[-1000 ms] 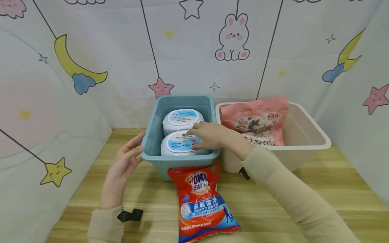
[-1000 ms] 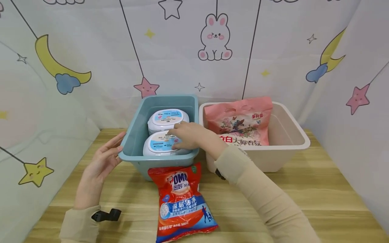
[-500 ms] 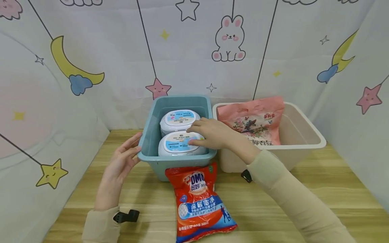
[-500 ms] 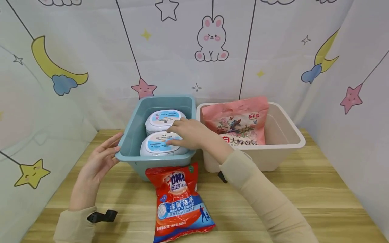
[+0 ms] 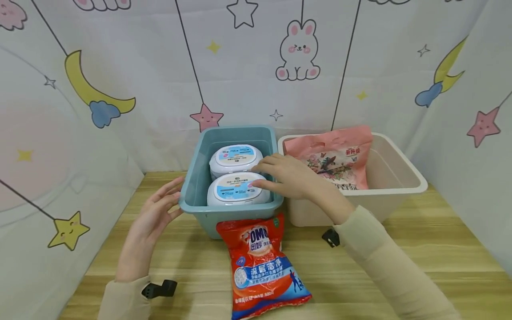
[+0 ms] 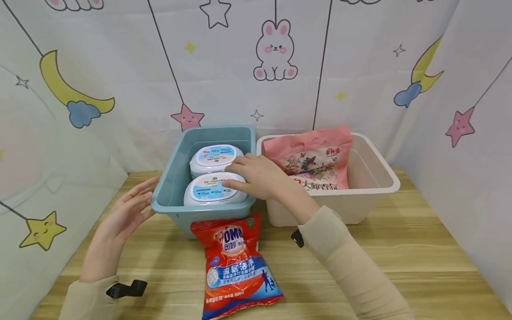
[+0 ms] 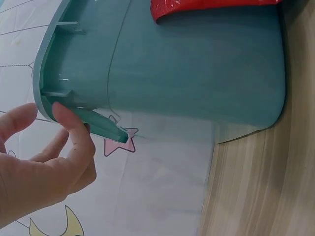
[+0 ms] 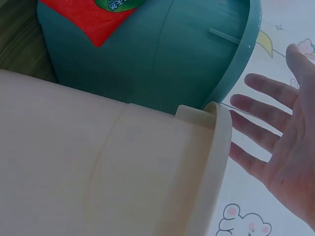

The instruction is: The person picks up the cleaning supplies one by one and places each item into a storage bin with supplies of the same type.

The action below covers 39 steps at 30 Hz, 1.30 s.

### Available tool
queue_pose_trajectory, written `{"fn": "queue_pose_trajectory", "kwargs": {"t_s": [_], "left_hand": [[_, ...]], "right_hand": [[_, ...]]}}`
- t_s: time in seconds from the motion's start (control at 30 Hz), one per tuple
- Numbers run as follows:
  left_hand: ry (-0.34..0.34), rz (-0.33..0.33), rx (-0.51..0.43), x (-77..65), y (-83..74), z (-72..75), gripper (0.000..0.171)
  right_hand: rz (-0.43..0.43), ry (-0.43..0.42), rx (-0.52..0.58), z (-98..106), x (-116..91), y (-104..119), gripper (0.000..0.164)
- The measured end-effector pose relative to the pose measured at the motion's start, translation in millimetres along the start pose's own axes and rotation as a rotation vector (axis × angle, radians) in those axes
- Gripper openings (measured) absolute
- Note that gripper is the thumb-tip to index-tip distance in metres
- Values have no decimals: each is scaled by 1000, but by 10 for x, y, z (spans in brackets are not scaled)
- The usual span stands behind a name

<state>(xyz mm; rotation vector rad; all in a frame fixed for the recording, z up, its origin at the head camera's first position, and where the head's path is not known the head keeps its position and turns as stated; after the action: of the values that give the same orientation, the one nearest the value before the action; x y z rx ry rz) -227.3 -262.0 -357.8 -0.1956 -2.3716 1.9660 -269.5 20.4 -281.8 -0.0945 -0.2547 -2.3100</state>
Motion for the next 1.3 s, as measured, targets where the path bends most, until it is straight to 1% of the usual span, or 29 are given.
{"fn": "queue_pose_trajectory", "kwargs": {"t_s": [0.07, 0.2, 0.4, 0.63, 0.73, 0.97, 1.13, 1.3], "left_hand": [[-7, -3, 30, -12, -6, 5, 44], [-32, 8, 89, -35, -18, 7, 47], [-74, 16, 229, -95, -32, 2, 53], [-145, 8, 326, -173, -57, 7, 58], [-173, -9, 371, -218, -91, -5, 59], [-231, -77, 475, -303, -183, -62, 53], [-251, -111, 514, -347, -235, -123, 53], [-265, -131, 588, -392, -294, -198, 52]], "right_hand": [[-3, -14, 0, 18, -35, 3, 51], [-3, -40, 0, 40, -106, 7, 51], [4, -73, -11, 41, -224, 10, 52], [19, -109, -15, 34, -367, 24, 51], [15, -129, -7, 35, -447, 15, 51], [47, -210, -17, 42, -642, 12, 49], [42, -257, -20, 30, -781, -37, 48], [25, -293, -20, -3, -913, -102, 49]]}}
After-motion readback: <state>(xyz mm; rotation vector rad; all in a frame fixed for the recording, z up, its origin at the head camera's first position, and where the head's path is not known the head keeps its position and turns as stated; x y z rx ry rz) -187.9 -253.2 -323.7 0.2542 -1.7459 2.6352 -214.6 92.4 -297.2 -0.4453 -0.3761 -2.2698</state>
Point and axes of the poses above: each hand's wrist, its own x-axis towards the middle knuckle, its own z-axis out of the back of the hand, y = z × x, the point moved 6 cm from there along x, towards the middle knuckle, and after that the axes turned 1 degree about z, right-handed, at the moved point
